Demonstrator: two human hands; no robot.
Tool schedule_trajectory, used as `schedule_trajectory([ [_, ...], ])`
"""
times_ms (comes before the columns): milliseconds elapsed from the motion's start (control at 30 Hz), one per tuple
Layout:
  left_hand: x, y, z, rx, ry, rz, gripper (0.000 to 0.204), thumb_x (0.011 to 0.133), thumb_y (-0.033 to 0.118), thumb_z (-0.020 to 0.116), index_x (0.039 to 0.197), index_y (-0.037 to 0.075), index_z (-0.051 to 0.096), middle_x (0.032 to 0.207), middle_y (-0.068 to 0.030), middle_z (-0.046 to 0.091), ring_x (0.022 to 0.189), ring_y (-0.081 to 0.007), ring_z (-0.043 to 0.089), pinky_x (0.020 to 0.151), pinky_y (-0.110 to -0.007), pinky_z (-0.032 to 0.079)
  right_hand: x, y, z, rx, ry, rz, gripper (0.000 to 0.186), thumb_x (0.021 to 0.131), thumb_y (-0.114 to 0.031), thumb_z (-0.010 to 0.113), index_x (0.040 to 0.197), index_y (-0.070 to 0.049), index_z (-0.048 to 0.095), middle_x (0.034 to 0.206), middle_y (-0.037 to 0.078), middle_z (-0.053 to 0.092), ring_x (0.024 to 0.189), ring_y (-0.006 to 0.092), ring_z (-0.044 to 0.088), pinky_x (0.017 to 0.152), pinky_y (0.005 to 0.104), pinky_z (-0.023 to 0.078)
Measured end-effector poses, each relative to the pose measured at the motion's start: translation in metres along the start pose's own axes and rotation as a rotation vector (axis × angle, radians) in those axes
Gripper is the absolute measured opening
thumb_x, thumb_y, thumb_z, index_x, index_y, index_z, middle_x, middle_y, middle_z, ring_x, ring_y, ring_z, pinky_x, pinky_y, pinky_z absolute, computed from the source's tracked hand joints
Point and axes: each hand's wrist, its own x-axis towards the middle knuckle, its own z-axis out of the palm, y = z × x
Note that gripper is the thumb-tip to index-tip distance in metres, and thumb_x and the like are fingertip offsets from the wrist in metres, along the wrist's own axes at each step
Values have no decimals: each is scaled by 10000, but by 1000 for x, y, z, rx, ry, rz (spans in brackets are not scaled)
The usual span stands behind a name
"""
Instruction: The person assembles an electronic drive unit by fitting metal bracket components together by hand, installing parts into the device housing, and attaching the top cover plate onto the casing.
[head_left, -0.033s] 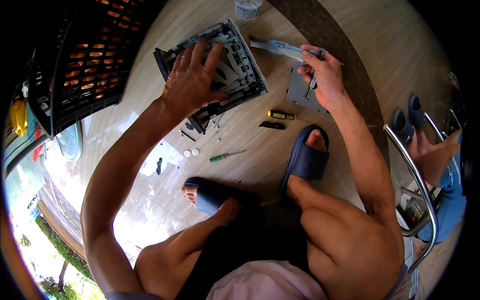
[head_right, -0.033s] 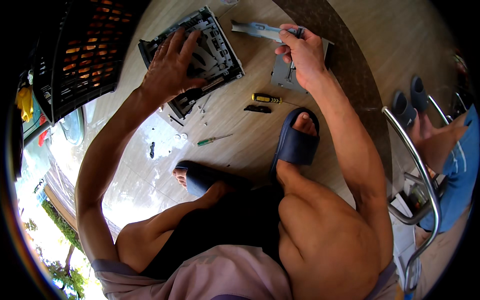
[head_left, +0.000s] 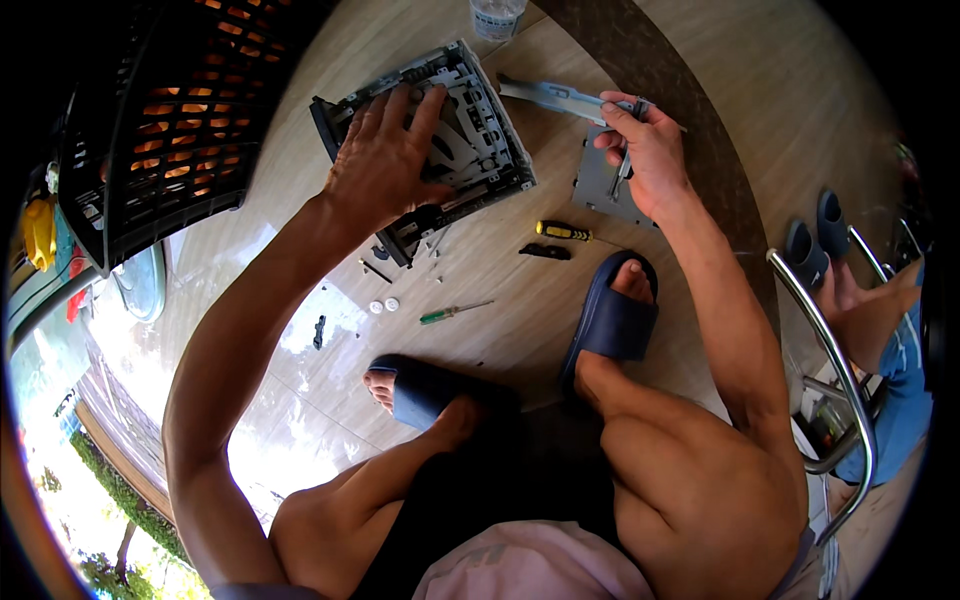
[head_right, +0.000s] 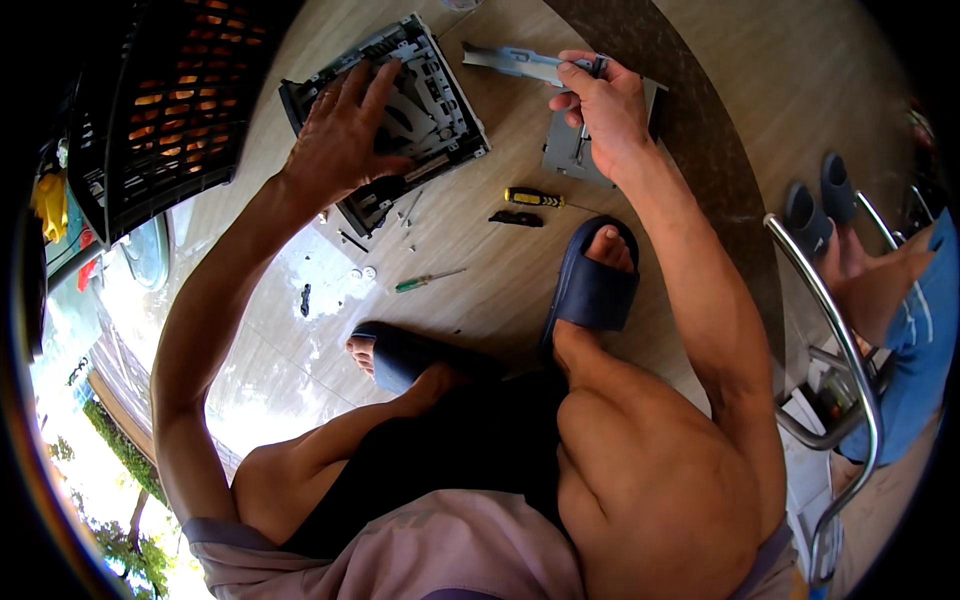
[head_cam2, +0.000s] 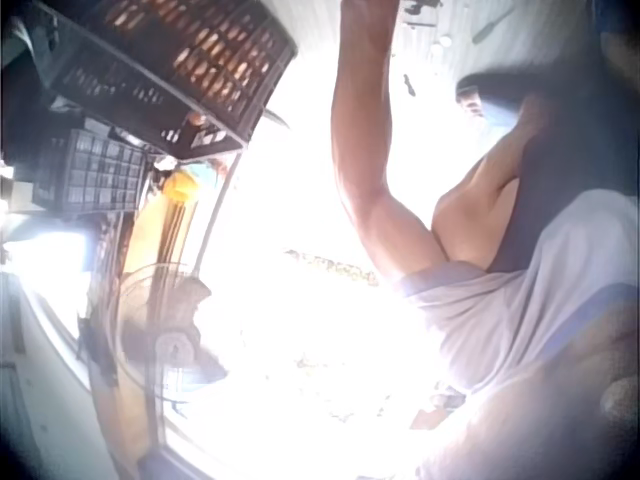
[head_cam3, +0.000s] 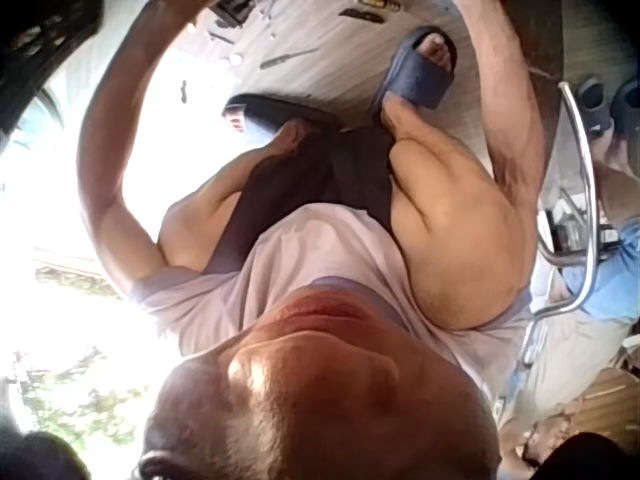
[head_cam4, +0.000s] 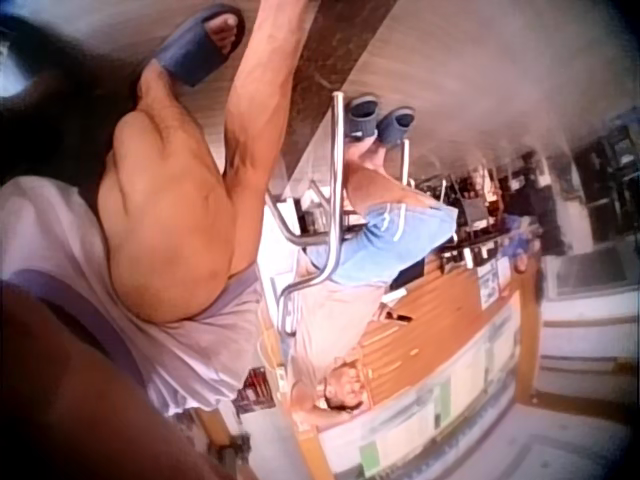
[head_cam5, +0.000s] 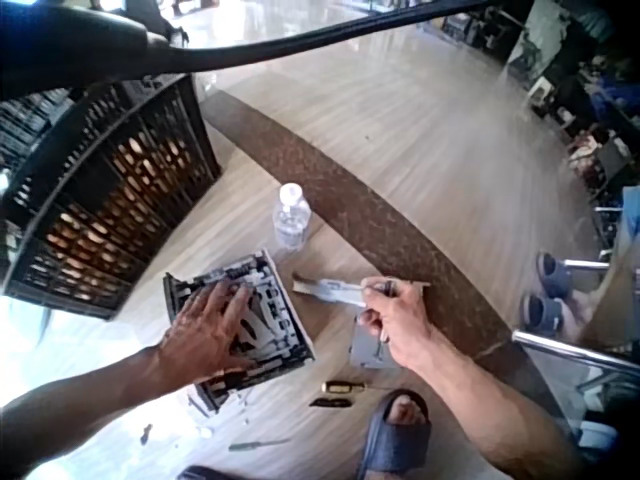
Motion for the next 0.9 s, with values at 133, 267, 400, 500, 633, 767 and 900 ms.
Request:
schedule_trajectory([
  [133,2,3,-9,21,-104,-49,1085,670,421,861,1517,170,230,1463,-245,341,1363,-423,352,1133,-517,318,-2,3,5,-3,-10,0,186,895,-131,662,1056,-43,634,865,68,684,627,110,614,510,240,404],
  [267,1,6,-10,45,-101,-71,1094,660,425,869,1516,181,233,1468,-238,330,1360,-425,354,1133,-521,320,-4,11,5,-4,-16,46,199,895,-126,656,1070,-42,612,869,61,677,623,110,618,508,239,405],
  [400,0,4,-9,33,-75,-31,1035,681,433,844,1484,131,264,1402,-273,375,1329,-442,374,1124,-538,314,-6,21,5,-33,-17,83,201,907,-148,669,1080,-56,623,867,37,669,637,92,605,513,234,401],
  [500,2,6,-14,28,-89,-27,1033,678,423,841,1483,130,264,1408,-279,361,1320,-452,375,1124,-540,315,-8,24,5,-51,-3,112,203,905,-149,671,1076,-52,621,875,39,671,635,93,605,516,236,404],
  [633,2,5,-13,22,-109,-42,1047,655,461,822,1497,163,276,1440,-254,322,1316,-470,350,1082,-562,389,-7,24,3,-59,-10,112,216,906,-141,658,1086,-35,603,890,62,677,632,104,613,513,238,416],
  [767,0,7,-19,23,-102,-27,1042,653,467,818,1489,154,281,1435,-267,316,1308,-483,354,1059,-571,412,-5,23,1,-68,-21,104,225,906,-128,644,1094,-18,588,898,83,678,637,113,623,512,240,427],
  [900,-4,10,-26,-31,-101,-3,1003,689,484,801,1461,97,291,1403,-341,309,1281,-528,357,1032,-594,412,-4,23,1,-71,-17,98,230,902,-128,646,1094,-15,588,894,80,676,640,114,624,520,240,427],
])
